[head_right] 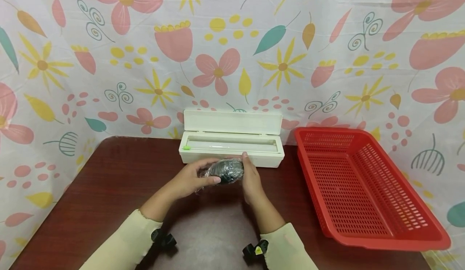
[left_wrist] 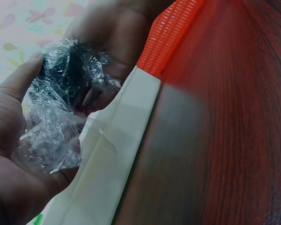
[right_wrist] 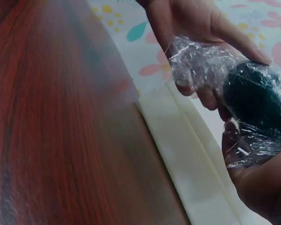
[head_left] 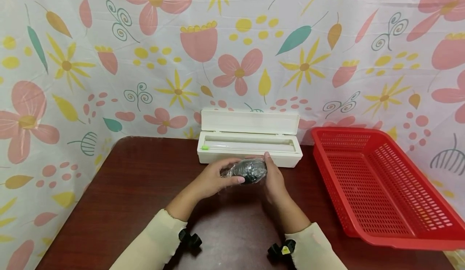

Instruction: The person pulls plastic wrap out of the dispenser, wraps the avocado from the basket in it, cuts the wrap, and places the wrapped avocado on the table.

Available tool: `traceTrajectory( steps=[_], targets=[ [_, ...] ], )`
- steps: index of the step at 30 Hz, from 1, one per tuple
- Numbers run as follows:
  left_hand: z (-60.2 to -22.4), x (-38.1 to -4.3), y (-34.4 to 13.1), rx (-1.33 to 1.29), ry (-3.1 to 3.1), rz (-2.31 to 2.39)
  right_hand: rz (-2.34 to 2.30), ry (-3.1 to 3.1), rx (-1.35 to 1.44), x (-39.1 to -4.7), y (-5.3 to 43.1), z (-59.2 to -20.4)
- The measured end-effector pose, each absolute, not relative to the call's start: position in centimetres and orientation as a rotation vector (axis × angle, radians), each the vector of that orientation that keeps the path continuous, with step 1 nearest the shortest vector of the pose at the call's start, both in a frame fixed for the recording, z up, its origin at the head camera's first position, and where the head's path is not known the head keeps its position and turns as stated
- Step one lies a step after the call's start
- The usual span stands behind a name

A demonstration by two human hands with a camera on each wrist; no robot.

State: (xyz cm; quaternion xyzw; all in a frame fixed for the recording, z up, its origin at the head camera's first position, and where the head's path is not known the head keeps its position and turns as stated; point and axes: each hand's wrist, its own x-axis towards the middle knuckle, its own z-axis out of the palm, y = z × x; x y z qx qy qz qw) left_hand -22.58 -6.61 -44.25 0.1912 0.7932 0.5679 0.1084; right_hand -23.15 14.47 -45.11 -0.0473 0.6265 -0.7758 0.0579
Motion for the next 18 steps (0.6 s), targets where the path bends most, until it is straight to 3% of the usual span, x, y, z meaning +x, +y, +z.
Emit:
traceTrajectory(
  steps=[7,18],
  targets=[
    [-44.24,-22.53,-6.52,0.610,2.355,1.663,-2.382,1.770,-0.314,-23.11,14.36,-45.30],
    [-44.63,-23.06,-6.77,0.762,2.625,1.527,-1.916,2.264,-0.097,-23.48,15.14,-44.93]
  ],
)
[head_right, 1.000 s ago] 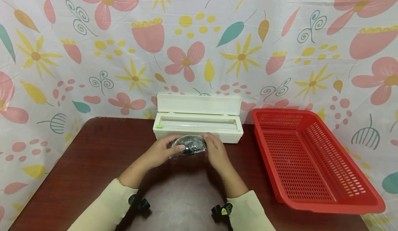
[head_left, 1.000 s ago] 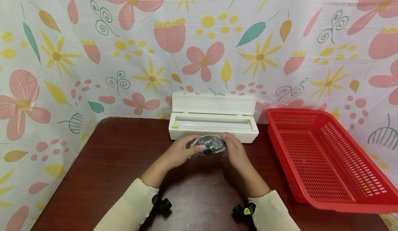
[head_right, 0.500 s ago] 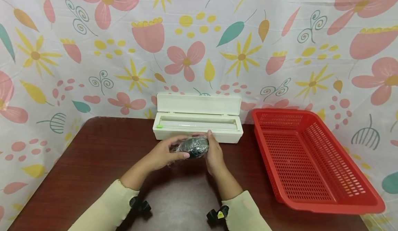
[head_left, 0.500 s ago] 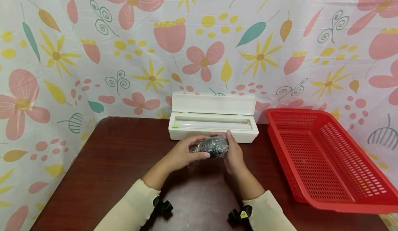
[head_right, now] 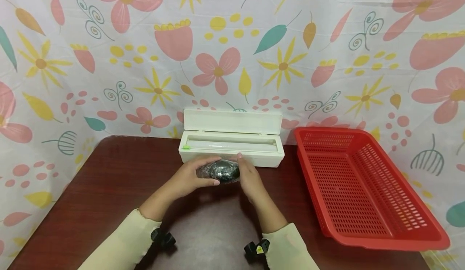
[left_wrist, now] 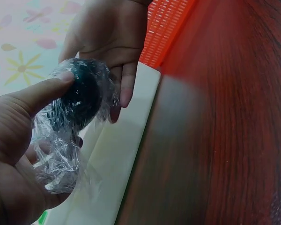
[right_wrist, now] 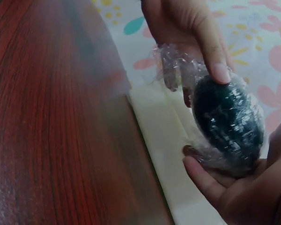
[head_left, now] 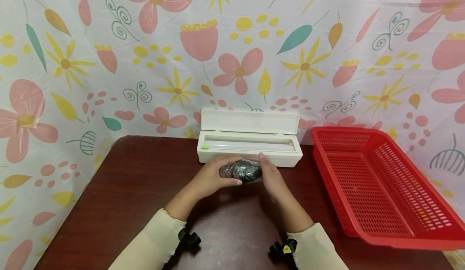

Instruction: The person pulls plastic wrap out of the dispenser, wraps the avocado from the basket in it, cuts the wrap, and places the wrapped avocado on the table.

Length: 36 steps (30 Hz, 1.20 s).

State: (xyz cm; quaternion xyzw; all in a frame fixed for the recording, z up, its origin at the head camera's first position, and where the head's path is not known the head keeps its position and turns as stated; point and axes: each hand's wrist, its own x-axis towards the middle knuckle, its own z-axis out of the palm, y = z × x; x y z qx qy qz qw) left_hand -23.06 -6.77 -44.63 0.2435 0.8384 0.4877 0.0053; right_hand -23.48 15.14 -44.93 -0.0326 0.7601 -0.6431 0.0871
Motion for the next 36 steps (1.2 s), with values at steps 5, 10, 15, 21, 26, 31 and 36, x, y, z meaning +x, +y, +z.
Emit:
traceTrajectory(
  steps=[5,10,15,21,26,31,36],
  targets=[
    [-44.8,-22.9,-6.6,0.829,2.656,1.488,-1.942,2.166,-0.044,-23.4,14.9,-45.0],
    [-44.9,-22.7,-6.5,0.806,2.658,1.479,-1.994,2.123,0.025,-23.4,14.8,-45.2],
    [-44.7,-22.7,-6.4,0.801,2.651,1.472,-2.026,2.157,-0.010,-23.3,14.8,-45.2],
    [-44.7,-22.7,-6.5,0.808,2.657,1.453,-1.975,2.242,-0.072,-23.2,15.1,-45.0],
    [-44.8,-23.0,-6.9,0.818,2.635,1.458,-1.796,2.275,-0.327,-23.3,16.2,-44.6],
    [-44.8,-23.2,-7.2,0.829,2.621,1.445,-1.482,2.365,-0.502,-23.2,16.9,-44.2],
    [-44.7,-23.2,-7.3,0.822,2.591,1.441,-1.223,2.503,-0.761,-23.4,17.2,-44.4]
  ],
)
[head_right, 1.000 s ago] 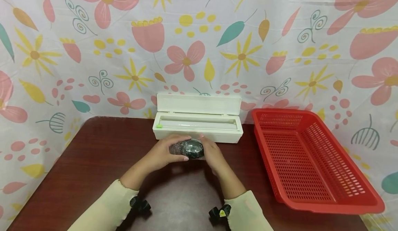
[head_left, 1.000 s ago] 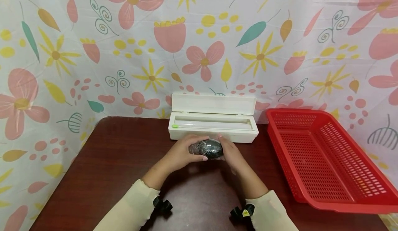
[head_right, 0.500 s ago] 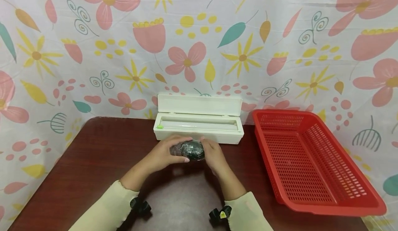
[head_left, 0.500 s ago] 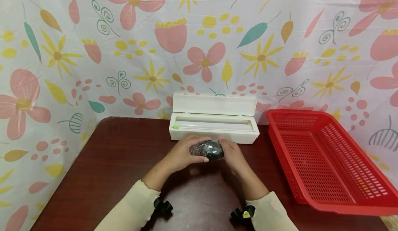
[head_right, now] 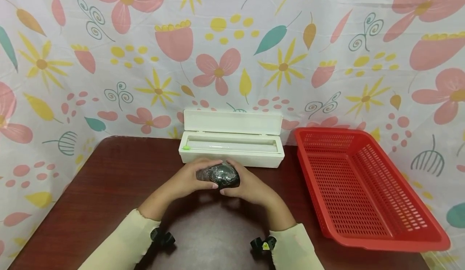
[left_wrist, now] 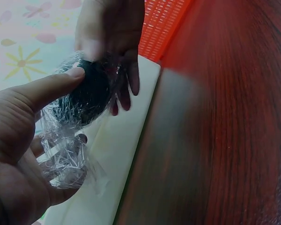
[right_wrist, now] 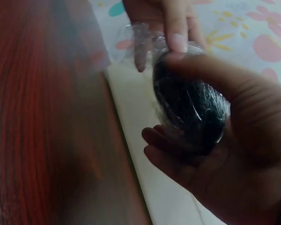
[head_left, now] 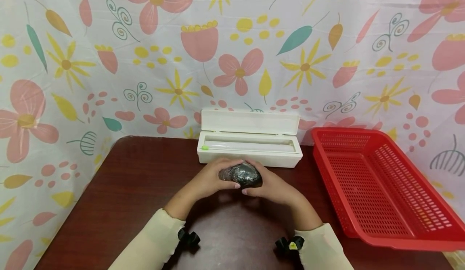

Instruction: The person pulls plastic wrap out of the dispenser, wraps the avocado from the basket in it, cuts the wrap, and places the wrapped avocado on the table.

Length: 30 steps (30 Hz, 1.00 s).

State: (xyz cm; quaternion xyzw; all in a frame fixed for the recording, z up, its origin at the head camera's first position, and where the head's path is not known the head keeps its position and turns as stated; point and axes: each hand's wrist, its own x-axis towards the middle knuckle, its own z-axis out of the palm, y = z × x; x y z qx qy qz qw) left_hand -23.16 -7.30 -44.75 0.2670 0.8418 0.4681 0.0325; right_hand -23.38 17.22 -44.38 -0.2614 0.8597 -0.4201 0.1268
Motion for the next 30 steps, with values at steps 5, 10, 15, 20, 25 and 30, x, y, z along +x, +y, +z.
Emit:
traceTrajectory(
  steps=[5,10,15,20,25,30],
  targets=[
    [-44.8,-23.1,-7.3,0.789,2.564,1.458,-1.111,2.682,-0.889,-23.5,16.8,-45.1],
    [-44.9,-23.2,-7.3,0.787,2.548,1.467,-0.978,2.857,-0.816,-23.4,16.4,-45.4],
    [-44.8,-23.2,-7.4,0.796,2.556,1.461,-0.928,2.902,-0.792,-23.4,16.3,-45.4],
    [-44.7,-23.2,-7.4,0.795,2.557,1.449,-0.889,2.956,-0.830,-23.3,16.3,-45.5],
    [-44.4,-23.1,-7.4,0.808,2.547,1.464,-0.926,2.991,-0.852,-23.4,16.1,-45.5],
    [-44.3,-23.3,-7.4,0.832,2.554,1.447,-1.034,2.989,-0.831,-23.4,16.0,-45.4]
  ],
)
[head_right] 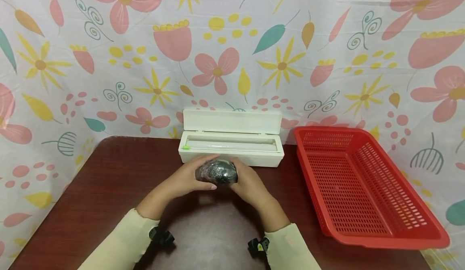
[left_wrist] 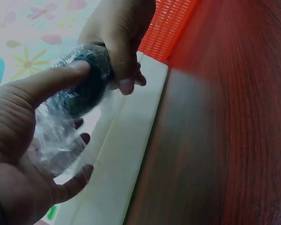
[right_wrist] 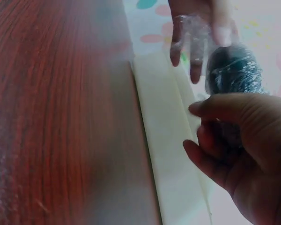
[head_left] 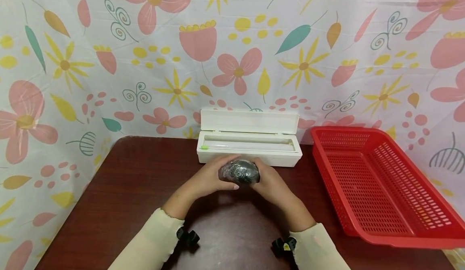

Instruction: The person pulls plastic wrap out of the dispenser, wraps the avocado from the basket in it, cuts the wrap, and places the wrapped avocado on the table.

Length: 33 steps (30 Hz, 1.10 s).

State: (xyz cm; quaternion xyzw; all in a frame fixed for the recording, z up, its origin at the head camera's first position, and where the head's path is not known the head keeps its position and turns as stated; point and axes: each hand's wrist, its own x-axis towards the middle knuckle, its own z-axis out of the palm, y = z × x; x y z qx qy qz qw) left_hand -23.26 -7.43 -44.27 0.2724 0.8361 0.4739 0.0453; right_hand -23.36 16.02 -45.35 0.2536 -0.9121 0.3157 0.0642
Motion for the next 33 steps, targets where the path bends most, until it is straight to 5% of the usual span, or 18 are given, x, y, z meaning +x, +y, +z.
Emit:
traceTrajectory(
  steps=[33],
  targets=[
    [-43.2,-21.1,-5.5,0.552,2.674,1.550,0.840,-2.774,0.642,-21.9,14.5,-44.7]
  ],
)
